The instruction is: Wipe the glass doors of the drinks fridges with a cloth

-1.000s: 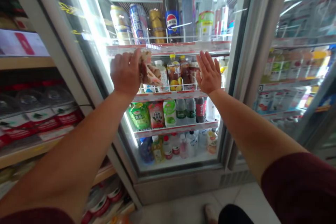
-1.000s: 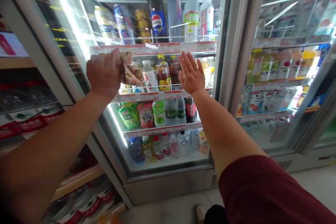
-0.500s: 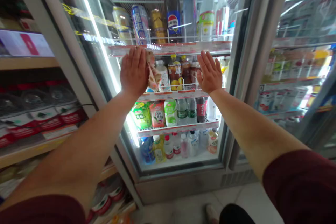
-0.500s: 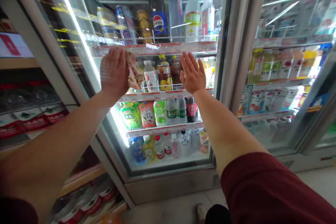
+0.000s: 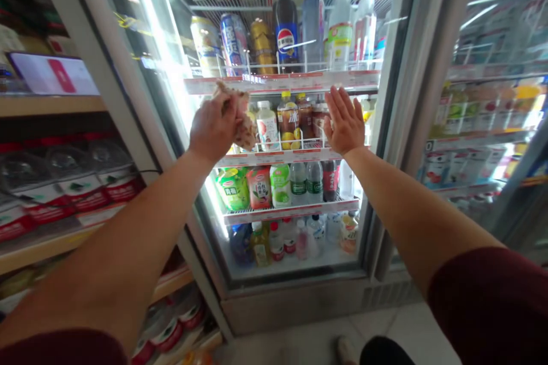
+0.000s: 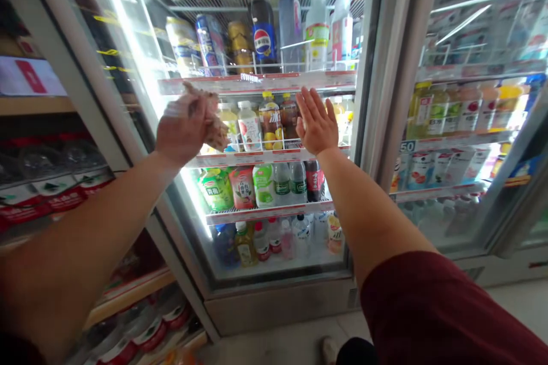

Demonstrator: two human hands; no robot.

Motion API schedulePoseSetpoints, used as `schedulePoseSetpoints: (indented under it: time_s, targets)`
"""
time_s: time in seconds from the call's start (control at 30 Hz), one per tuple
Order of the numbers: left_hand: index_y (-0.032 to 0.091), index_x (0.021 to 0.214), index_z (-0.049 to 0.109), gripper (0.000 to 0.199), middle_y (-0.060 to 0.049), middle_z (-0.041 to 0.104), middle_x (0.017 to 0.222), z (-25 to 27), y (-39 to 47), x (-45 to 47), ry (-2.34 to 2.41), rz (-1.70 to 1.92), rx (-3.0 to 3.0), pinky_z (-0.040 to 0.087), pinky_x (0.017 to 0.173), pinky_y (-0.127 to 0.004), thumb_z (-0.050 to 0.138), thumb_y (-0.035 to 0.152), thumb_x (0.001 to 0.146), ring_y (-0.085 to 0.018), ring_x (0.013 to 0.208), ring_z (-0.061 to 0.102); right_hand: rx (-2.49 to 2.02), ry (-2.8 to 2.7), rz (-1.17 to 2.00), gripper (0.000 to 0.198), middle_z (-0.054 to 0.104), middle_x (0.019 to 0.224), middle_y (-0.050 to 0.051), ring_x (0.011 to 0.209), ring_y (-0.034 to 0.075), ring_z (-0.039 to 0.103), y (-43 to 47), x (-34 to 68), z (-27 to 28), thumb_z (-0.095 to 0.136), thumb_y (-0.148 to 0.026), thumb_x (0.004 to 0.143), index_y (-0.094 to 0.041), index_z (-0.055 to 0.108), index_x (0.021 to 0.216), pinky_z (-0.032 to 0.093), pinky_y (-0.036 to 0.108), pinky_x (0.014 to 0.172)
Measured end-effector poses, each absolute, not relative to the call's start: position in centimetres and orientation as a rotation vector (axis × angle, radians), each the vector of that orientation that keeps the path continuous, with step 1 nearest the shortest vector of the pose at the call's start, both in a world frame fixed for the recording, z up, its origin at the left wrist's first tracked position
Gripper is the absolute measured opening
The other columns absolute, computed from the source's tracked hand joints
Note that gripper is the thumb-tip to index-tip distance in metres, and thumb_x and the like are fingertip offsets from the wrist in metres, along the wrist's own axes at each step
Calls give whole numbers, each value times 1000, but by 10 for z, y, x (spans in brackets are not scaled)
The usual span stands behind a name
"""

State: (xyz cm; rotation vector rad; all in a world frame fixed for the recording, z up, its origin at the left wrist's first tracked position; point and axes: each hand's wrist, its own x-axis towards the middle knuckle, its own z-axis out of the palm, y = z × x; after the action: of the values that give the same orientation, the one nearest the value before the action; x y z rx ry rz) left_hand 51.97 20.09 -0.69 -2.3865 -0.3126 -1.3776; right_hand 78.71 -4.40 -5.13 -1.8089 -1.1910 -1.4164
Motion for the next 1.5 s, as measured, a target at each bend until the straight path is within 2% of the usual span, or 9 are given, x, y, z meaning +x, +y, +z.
schedulePoseSetpoints:
  time_s: [0.13, 0.27, 0.43, 0.7, 0.87, 1.07, 1.2, 1.37, 1.5]
  targets:
    - [5, 151, 48, 61, -16, 47, 167, -17, 213, 516, -89, -1408, -2363, 34, 134, -53, 20, 47, 118, -25, 160, 38, -1808, -1180, -1424, 71, 40, 177, 4, 168, 31, 30, -44, 786, -51, 36, -30, 104, -26, 31, 175, 26, 61, 138]
    - [10, 131, 60, 65, -16, 58, 156, -22, 216, 514, -128, -1535, -2317, 50, 122, -48, 13, 54, 116, -25, 151, 50, -1816, -1180, -1420, 71, 40, 177, 5, 168, 31, 30, -44, 785, -51, 36, -30, 104, -25, 31, 175, 26, 61, 137]
    - [15, 152, 55, 60, -12, 61, 156, -22, 206, 521, -234, -1616, -2230, 42, 128, -59, 19, 47, 116, -27, 154, 50, -1816, -1178, -1413, 70, 40, 177, 6, 168, 31, 31, -44, 786, -51, 37, -31, 104, -24, 35, 173, 26, 61, 137]
    - [6, 172, 23, 79, -17, 14, 182, -45, 207, 549, -99, -1531, -2258, 3, 140, -69, 45, 50, 109, -38, 170, -5, -1804, -1189, -1412, 70, 41, 177, 6, 168, 31, 31, -45, 786, -50, 36, -30, 104, -24, 35, 173, 25, 61, 137]
    - [22, 176, 18, 85, -9, 0, 184, -61, 198, 561, -146, -1518, -2272, -9, 136, -73, 51, 60, 107, -41, 164, -25, -1800, -1176, -1422, 69, 42, 176, 5, 168, 31, 32, -44, 786, -51, 38, -30, 103, -25, 36, 172, 26, 62, 137]
    - [14, 173, 29, 83, -9, 8, 184, -45, 199, 551, -216, -1475, -2310, 1, 139, -65, 36, 67, 110, -38, 169, -13, -1798, -1179, -1404, 69, 41, 177, 7, 168, 31, 30, -44, 786, -52, 37, -30, 104, -24, 36, 173, 25, 62, 137]
    - [14, 171, 35, 79, -11, 6, 184, -41, 189, 551, -265, -1524, -2260, 12, 138, -64, 41, 63, 109, -38, 170, -5, -1791, -1188, -1382, 70, 41, 177, 5, 169, 32, 29, -45, 785, -51, 37, -30, 104, -26, 33, 174, 25, 63, 137]
    - [26, 177, 22, 75, -9, 25, 180, -56, 179, 552, -5, -1270, -2326, 12, 140, -63, 44, 51, 109, -33, 170, 8, -1790, -1193, -1368, 72, 41, 177, 5, 169, 32, 29, -45, 784, -51, 38, -30, 103, -27, 30, 175, 24, 64, 137]
    - [22, 178, 4, 80, -10, 17, 182, -55, 182, 548, -26, -1206, -2387, 20, 140, -54, 36, 50, 111, -28, 169, 13, -1795, -1201, -1352, 72, 41, 177, 5, 169, 33, 28, -46, 783, -51, 37, -30, 103, -27, 29, 175, 24, 64, 137]
